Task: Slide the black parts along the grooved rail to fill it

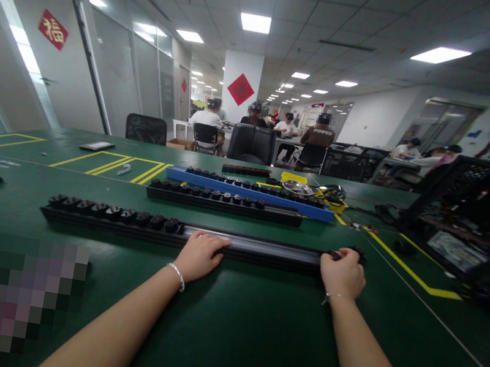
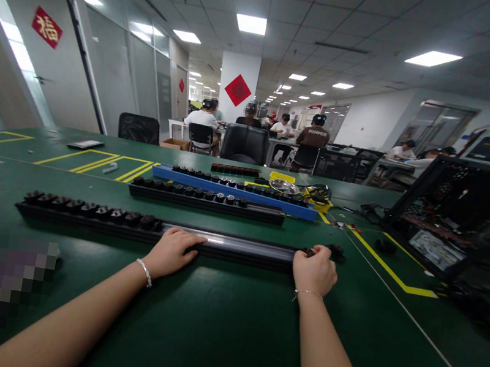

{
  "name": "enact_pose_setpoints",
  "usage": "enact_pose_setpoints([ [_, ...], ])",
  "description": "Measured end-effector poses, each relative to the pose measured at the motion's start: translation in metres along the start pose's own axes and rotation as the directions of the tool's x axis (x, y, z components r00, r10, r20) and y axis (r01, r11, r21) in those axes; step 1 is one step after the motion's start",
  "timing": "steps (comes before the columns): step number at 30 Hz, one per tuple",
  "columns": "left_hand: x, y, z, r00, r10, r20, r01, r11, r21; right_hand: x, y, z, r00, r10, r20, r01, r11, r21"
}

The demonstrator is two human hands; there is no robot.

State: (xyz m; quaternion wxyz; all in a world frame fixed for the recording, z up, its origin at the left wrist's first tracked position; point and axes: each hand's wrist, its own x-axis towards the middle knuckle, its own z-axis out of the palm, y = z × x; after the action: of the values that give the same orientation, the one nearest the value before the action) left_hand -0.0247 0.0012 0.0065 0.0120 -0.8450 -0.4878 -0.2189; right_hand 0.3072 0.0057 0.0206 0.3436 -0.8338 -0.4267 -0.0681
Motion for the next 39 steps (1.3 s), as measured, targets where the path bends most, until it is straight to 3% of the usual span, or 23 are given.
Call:
enact_pose_setpoints([
  [8, 0.000, 0.000, 0.001, 1.000, -0.006, -0.002, 0.006, 1.000, 0.000, 0.005, 0.006, -0.001, 0.996, 0.086, 0.024, -0.086, 0.996, 0.015],
  [27, 0.000, 0.001, 0.000, 1.000, -0.019, 0.023, 0.019, 1.000, 0.005, 0.025, 0.031, 0.002, 0.978, 0.207, -0.038, -0.205, 0.976, 0.068],
  [35, 0.000, 0.001, 0.000, 1.000, -0.015, 0.026, 0.015, 1.000, 0.000, 0.043, 0.059, -0.004, 0.947, 0.314, -0.069, -0.306, 0.947, 0.098],
  [39, -0.001, 0.000, 0.000, 1.000, 0.006, 0.012, -0.006, 1.000, 0.002, 0.050, 0.073, -0.003, 0.933, 0.358, -0.017, -0.356, 0.930, 0.090],
])
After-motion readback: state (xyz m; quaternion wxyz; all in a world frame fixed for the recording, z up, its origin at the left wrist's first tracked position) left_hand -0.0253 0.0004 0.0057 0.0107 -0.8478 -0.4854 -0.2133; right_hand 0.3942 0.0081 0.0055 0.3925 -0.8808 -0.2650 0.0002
